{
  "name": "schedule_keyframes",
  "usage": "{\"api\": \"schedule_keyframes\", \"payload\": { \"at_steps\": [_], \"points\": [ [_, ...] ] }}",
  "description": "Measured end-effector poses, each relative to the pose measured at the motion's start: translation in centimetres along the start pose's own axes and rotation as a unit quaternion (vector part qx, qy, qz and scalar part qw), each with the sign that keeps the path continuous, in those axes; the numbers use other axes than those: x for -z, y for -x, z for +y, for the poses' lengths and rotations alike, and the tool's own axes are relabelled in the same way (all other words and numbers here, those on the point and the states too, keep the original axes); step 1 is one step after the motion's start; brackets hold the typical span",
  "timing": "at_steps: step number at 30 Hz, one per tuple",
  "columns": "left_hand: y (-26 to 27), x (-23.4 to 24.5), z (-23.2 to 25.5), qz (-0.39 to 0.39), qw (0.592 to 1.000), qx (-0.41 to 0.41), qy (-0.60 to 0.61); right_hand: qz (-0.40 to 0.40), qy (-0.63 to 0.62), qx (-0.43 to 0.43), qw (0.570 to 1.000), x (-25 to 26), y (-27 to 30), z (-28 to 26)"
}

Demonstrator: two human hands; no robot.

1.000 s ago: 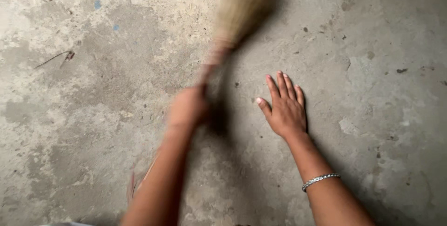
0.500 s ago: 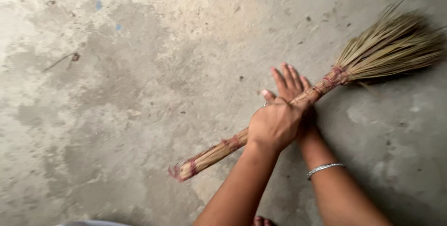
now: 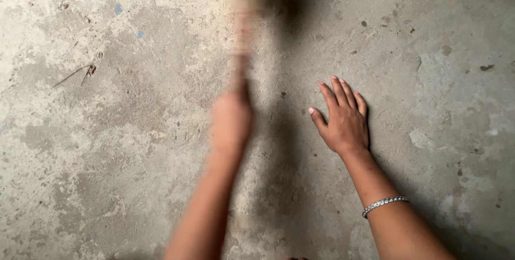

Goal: The person sweeps a concrete floor by hand using a small brush, gathering debris by moving the brush across different sections of the ground.

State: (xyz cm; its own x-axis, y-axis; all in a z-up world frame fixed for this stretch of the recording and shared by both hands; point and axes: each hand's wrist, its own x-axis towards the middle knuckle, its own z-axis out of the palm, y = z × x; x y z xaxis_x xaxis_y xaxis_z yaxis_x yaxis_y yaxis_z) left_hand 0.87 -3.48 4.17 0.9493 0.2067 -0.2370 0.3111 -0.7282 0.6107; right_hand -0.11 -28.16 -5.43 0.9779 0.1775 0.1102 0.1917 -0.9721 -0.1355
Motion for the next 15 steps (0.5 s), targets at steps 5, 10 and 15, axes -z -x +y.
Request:
{"api": "schedule_keyframes", "payload": {
  "at_steps": [5,10,15],
  "points": [
    [8.0,-8.2,9.5,0.031,0.913,-0.345,-0.216,0.066,-0.038,0.062,0.995,-0.7,-0.1,1.3],
    [3.3,-7.0,2.5,-0.267,0.925,-0.216,-0.163,0.088,-0.071,0.035,0.993,-0.4,0.8,0.4],
    [-0.4,3.2,-6.1,-0.005,0.991,0.064,-0.115,0.018,-0.018,0.000,1.000,0.2,0.2,-0.1]
  ]
}}
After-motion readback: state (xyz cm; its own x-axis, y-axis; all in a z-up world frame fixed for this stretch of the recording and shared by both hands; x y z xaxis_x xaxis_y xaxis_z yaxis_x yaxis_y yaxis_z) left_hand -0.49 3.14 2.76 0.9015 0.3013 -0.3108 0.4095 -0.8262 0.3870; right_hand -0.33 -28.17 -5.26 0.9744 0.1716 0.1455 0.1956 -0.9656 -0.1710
